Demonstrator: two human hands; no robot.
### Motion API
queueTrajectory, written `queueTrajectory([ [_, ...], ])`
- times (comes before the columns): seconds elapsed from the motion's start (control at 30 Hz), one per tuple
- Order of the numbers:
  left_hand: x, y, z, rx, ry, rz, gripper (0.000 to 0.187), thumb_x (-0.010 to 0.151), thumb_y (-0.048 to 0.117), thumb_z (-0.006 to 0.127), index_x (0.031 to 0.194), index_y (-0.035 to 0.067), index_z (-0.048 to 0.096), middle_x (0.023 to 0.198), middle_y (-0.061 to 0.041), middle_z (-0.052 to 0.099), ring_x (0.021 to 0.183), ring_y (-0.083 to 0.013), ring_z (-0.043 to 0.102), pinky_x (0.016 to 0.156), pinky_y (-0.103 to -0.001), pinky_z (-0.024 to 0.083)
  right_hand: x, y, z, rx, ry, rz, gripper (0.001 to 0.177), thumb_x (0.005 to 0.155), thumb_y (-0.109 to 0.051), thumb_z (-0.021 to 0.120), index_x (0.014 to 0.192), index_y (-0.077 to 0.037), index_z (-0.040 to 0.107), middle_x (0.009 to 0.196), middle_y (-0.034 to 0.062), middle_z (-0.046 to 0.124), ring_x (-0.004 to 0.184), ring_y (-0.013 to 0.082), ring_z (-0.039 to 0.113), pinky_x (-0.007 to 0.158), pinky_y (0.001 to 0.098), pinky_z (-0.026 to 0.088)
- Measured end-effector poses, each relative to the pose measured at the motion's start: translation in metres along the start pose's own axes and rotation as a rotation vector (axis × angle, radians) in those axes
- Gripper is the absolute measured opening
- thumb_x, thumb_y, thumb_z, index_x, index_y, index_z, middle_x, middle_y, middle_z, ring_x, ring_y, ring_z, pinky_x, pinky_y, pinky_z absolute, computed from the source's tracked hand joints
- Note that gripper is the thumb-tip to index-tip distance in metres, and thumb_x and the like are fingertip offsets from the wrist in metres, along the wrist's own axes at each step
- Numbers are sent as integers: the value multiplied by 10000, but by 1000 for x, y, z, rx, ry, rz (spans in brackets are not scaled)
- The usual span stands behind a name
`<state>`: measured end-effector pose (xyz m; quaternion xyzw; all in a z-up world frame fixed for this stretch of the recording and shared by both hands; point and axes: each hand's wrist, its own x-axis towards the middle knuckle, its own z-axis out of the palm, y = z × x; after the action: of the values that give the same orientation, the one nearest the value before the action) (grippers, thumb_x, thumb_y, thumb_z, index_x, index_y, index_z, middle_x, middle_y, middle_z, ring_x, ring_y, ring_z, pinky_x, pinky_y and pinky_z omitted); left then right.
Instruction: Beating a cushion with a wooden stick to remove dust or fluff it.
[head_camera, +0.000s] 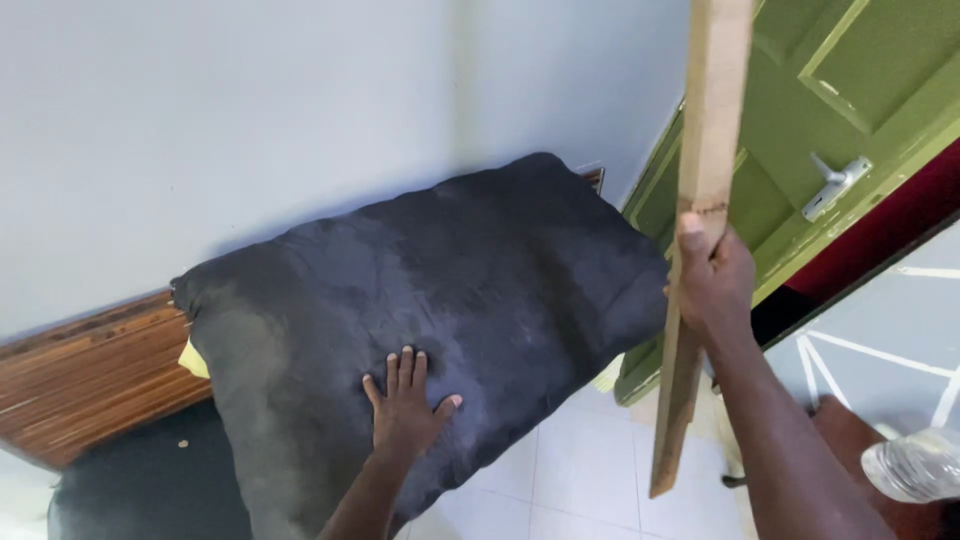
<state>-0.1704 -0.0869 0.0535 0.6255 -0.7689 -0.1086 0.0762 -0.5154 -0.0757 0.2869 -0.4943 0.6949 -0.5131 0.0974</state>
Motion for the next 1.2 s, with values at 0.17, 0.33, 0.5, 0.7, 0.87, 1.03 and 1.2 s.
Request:
queueTrajectory([
  [0.17, 17, -11, 22, 49, -141, -200, 1073, 875, 865, 383, 1629, 144, 134, 1713, -58, 70, 1579, -280, 28, 1193, -698, 37, -64, 181, 86, -181, -175, 168, 741, 904, -683, 570, 1227, -26, 687, 885, 177, 748, 855, 291, 738, 746, 451, 584],
  [0.33, 38, -21, 19, -14, -160, -348, 1104, 841, 893, 377, 1628, 152, 153, 1718, -37, 98, 1586, -253, 43, 1172, -726, 56, -43, 245, 81, -309, -547, 505, 839, 866, -778, 578, 1072, 15, 762, 889, 189, 767, 827, 310, 757, 762, 428, 589],
  [0.5, 68, 11, 6, -32, 172, -389, 1012, 885, 824, 364, 1613, 130, 246, 1704, -82, 189, 1591, -281, 100, 1173, -724, 83, 85, 115, -10, -215, -244, 323, 698, 860, -710, 608, 1017, -46, 753, 754, 113, 711, 693, 249, 701, 656, 397, 555],
  [0.7, 112, 69, 34, 141, 308, -25, 949, 904, 801, 301, 1585, 144, 233, 1675, -78, 179, 1556, -298, 96, 1186, -694, 55, 79, 181, 25, -93, -75, 87, 542, 949, -577, 611, 1076, -57, 697, 761, 120, 694, 717, 242, 713, 635, 399, 559],
  [0.87, 142, 67, 38, 161, 48, -187, 1036, 893, 863, 319, 1619, 133, 193, 1709, -64, 141, 1568, -306, 76, 1165, -700, 68, 26, 438, 103, -743, -638, -152, 531, 948, -599, 521, 1394, -354, 675, 1200, 249, 663, 987, 407, 690, 817, 468, 565],
  [1.03, 148, 25, 57, 60, -55, -319, 1115, 830, 913, 305, 1647, 162, 198, 1729, -39, 160, 1610, -277, 79, 1168, -763, 84, 91, 271, 20, -386, -335, 348, 810, 959, -776, 562, 1089, -13, 802, 801, 162, 747, 710, 266, 708, 690, 388, 549],
  [1.2, 180, 16, 79, 98, -159, -435, 1168, 804, 962, 298, 1639, 162, 133, 1721, -59, 71, 1572, -316, 21, 1128, -770, 33, 137, 167, -48, -104, -28, 281, 630, 956, -639, 563, 1014, -18, 653, 714, 100, 656, 619, 234, 688, 569, 401, 569],
])
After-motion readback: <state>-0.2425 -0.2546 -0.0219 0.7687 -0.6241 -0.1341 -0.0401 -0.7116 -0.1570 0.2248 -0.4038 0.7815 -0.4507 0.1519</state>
